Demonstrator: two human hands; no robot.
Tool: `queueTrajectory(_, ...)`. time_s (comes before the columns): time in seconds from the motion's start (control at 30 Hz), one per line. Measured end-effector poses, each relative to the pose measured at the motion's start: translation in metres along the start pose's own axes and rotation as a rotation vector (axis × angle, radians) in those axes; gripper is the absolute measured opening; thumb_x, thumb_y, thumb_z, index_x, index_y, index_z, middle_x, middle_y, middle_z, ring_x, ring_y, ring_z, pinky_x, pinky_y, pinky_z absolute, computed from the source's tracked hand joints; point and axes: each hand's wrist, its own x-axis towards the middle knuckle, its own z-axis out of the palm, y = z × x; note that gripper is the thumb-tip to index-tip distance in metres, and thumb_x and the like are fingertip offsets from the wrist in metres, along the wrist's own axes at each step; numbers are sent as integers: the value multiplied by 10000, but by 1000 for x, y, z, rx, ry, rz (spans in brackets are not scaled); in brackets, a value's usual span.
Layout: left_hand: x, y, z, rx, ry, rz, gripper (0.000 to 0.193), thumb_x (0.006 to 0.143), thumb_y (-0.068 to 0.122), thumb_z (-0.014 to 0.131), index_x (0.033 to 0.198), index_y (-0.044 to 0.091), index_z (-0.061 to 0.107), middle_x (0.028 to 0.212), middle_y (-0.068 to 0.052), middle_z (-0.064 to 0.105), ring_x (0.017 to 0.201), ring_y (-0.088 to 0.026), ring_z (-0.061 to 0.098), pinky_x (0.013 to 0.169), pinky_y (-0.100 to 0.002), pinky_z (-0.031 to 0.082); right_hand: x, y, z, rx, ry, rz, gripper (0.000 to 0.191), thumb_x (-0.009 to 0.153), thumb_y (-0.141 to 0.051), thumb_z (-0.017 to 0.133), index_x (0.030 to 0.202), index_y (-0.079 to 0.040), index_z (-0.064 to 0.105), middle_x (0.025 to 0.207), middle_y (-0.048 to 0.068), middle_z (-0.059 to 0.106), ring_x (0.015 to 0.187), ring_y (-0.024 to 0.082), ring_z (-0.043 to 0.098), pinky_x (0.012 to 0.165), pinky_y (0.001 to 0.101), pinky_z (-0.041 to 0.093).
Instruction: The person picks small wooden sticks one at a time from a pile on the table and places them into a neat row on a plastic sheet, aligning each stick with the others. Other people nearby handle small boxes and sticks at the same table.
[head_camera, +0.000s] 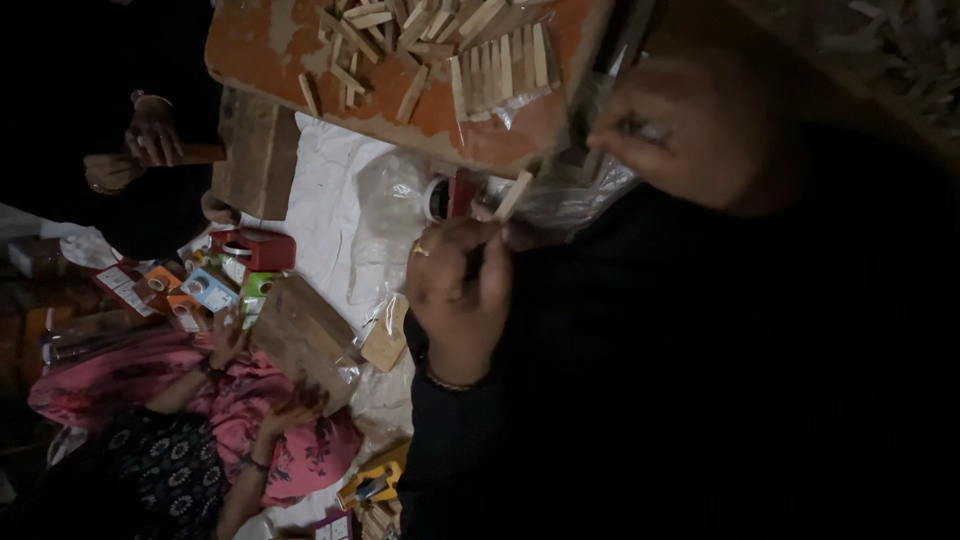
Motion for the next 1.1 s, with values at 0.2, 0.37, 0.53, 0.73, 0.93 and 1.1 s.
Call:
queueTrajectory(0.2, 0, -10, 23, 177, 23, 179, 296, 951, -46, 768, 1088, 22, 515, 1050, -148, 658, 945, -355, 643, 804, -436, 509, -1, 4, 4, -311, 126, -28, 151, 1031, -200, 806, 1013, -85, 711, 1000, 63, 714, 978, 220, 697, 865, 366, 553)
queueTrajectory(0.37, 3, -11, 37, 227, 43, 201, 417, 914, -38, 784, 1172, 20, 462, 924, -169, 582, 822, -368, 582, 734, -467, 467, 3, 6, 15, -356, 238, -36, 168, 1020, -211, 789, 1063, -81, 692, 1046, 89, 707, 986, 261, 683, 851, 388, 542)
queueTrajectory(0.53, 9, -8, 51, 224, 20, 163, 382, 908, -14, 799, 1126, 82, 501, 888, -134, 601, 783, -327, 602, 716, -440, 490, 5, 7, 14, -251, 97, -86, 424, 872, -445, 870, 1028, -99, 682, 1010, 81, 706, 914, 232, 674, 778, 405, 519)
queueTrajectory(0.73, 21, -3, 55, 196, 34, 202, 274, 948, -29, 767, 1087, 27, 537, 1031, -142, 661, 907, -339, 641, 808, -428, 529, 5, 5, 20, -316, 109, -87, 484, 804, -452, 879, 1050, -79, 691, 970, 77, 700, 885, 234, 667, 747, 404, 521)
queueTrajectory(0.93, 27, -1, 57, 159, 18, 162, 218, 947, -35, 764, 1026, 13, 567, 1054, -136, 696, 921, -322, 670, 824, -415, 540, 6, 9, 33, -216, 143, -27, 182, 945, -235, 810, 940, -88, 703, 902, 58, 697, 831, 212, 647, 746, 377, 525)
queueTrajectory(1.1, 26, -4, 58, 180, 24, 161, 181, 936, -20, 762, 1017, 11, 604, 1059, -149, 697, 946, -323, 683, 837, -413, 544, 8, 5, 32, -102, 81, -12, 163, 952, -203, 785, 929, -66, 699, 849, 57, 685, 761, 186, 652, 741, 364, 534)
